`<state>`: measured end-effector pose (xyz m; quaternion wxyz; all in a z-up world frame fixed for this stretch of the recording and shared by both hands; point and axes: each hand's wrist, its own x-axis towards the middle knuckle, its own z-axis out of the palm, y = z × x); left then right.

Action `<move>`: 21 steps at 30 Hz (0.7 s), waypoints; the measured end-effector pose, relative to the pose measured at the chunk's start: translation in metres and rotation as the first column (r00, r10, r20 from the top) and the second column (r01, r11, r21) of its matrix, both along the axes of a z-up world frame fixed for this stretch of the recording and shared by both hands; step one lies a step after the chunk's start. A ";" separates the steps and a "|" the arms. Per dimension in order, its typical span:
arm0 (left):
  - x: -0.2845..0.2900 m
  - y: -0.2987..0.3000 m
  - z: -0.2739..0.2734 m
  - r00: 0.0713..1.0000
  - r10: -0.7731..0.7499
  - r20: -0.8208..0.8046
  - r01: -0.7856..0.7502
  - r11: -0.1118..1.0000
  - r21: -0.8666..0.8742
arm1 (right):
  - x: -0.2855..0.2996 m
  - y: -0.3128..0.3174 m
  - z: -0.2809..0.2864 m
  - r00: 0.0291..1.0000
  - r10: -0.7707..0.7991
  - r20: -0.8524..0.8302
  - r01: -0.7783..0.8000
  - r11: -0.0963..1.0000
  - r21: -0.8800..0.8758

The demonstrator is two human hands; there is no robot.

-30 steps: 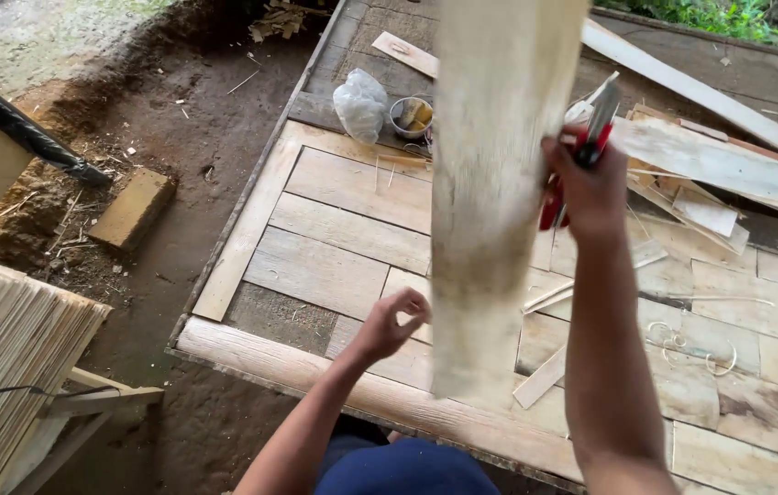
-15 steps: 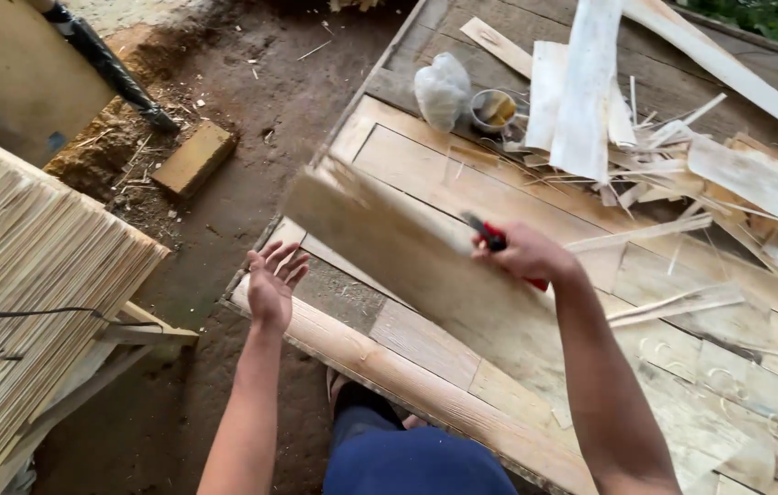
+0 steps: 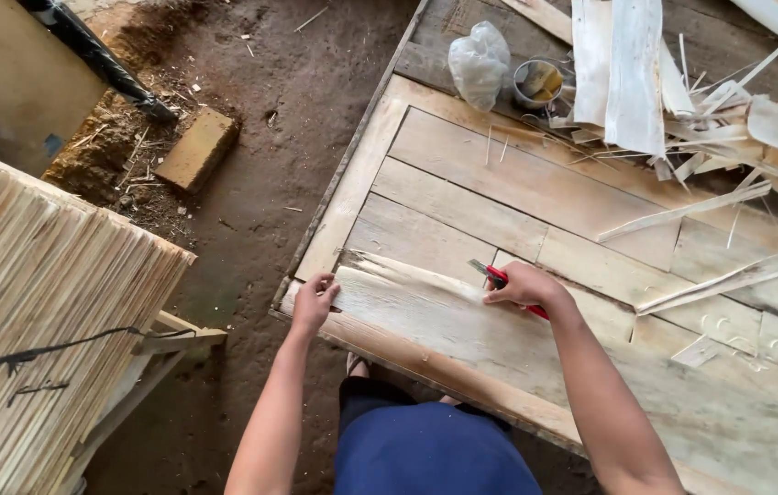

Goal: Cutting and arranging thin wood strips to cover a wooden panel using a utility knife

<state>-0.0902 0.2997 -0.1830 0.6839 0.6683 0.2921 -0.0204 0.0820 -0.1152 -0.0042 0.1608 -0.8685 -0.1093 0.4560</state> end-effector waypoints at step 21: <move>0.046 0.033 -0.001 0.964 -0.215 -0.155 0.230 0.969 0.086 | -0.032 0.050 -0.048 0.940 -0.312 0.138 0.335 0.922 -0.194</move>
